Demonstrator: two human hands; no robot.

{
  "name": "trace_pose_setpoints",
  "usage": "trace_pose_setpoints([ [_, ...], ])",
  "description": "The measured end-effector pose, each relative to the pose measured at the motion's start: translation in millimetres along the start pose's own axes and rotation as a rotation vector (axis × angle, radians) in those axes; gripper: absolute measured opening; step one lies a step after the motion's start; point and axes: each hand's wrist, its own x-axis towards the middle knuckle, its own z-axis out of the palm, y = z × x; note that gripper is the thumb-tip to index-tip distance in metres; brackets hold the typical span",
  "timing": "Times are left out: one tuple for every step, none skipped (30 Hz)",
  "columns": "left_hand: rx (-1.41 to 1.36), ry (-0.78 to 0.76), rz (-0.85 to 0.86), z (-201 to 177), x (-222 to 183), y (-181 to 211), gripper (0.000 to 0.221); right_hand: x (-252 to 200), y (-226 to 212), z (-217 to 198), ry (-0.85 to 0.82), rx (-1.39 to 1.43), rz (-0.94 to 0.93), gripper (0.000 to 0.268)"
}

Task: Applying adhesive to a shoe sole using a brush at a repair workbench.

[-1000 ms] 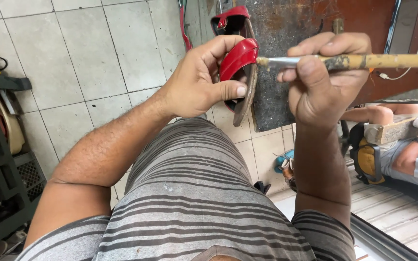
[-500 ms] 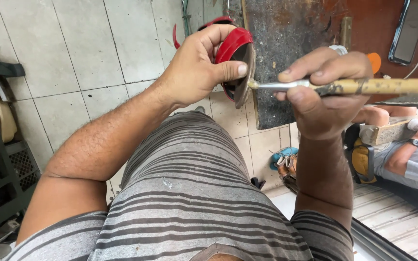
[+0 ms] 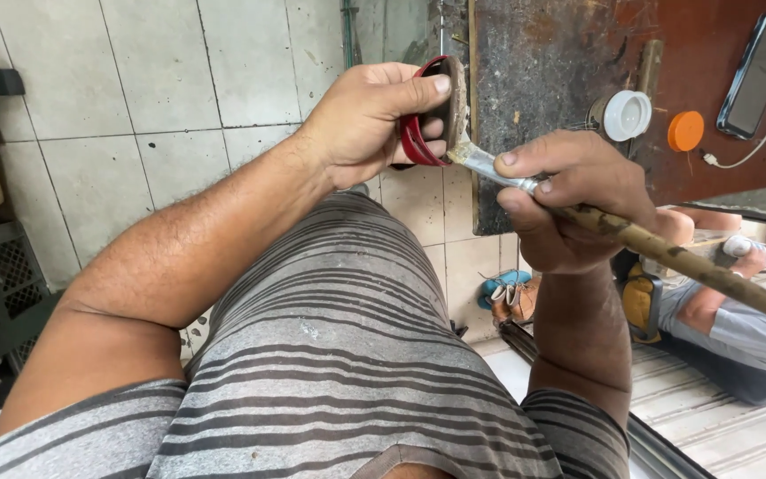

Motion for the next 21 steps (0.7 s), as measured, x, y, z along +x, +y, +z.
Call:
trace_pose_setpoints([
  [-0.028, -0.015, -0.014, -2, 1, -1, 0.022, 0, 1, 2, 0.017, 0.007, 0.004, 0.021],
  [-0.031, -0.013, -0.014, -4, 3, -2, 0.022, -1, 2, 3, 0.015, 0.010, 0.006, 0.021],
  [-0.060, -0.010, -0.023, -7, 4, -4, 0.022, -3, 3, 4, 0.012, 0.031, 0.019, 0.020],
  [-0.084, -0.010, -0.030, -9, 6, -4, 0.022, -3, 5, 5, 0.011, 0.051, 0.029, 0.019],
  [-0.084, -0.009, -0.027, -9, 5, -3, 0.022, -3, 4, 5, 0.011, 0.053, 0.026, 0.019],
  [-0.108, -0.008, -0.017, -9, 5, -3, 0.021, -3, 3, 5, -0.010, 0.032, 0.045, 0.018],
  [-0.132, -0.008, -0.008, -10, 4, -2, 0.019, -3, 1, 6, -0.030, 0.011, 0.064, 0.018],
  [-0.133, -0.006, -0.008, -9, 3, -2, 0.019, -2, 1, 6, -0.031, 0.012, 0.065, 0.018],
  [-0.128, 0.000, -0.001, -9, 2, -1, 0.020, -1, 0, 7, -0.012, -0.016, 0.035, 0.018],
  [-0.119, 0.004, 0.006, -8, 2, 0, 0.021, 1, 0, 8, 0.009, -0.047, 0.004, 0.020],
  [-0.116, 0.003, 0.004, -9, 2, 1, 0.021, 1, 1, 8, 0.012, -0.049, 0.004, 0.020],
  [-0.124, -0.011, 0.011, -9, 2, 1, 0.022, 0, 3, 7, -0.009, -0.037, -0.002, 0.019],
  [-0.132, -0.025, 0.018, -9, 1, 1, 0.022, 0, 4, 7, -0.031, -0.025, -0.007, 0.017],
  [-0.130, -0.027, 0.020, -10, 2, 0, 0.022, 0, 4, 6, -0.030, -0.026, -0.009, 0.017],
  [-0.125, -0.032, 0.025, -11, 3, -1, 0.022, -1, 4, 5, -0.051, -0.034, 0.007, 0.019],
  [-0.122, -0.036, 0.030, -13, 3, -3, 0.021, -1, 3, 4, -0.073, -0.041, 0.026, 0.020],
  [-0.123, -0.036, 0.031, -12, 3, -3, 0.021, 0, 4, 5, -0.075, -0.041, 0.025, 0.020],
  [-0.115, -0.056, 0.036, -12, 3, -4, 0.024, 0, 4, 6, -0.030, -0.026, 0.021, 0.021],
  [-0.107, -0.076, 0.041, -11, 3, -4, 0.026, 1, 3, 7, 0.016, -0.012, 0.017, 0.022],
  [-0.105, -0.079, 0.040, -10, 3, -5, 0.026, 3, 2, 7, 0.018, -0.015, 0.017, 0.022],
  [-0.083, -0.065, 0.060, -8, 2, -5, 0.026, 6, 0, 7, 0.023, -0.006, 0.012, 0.023],
])
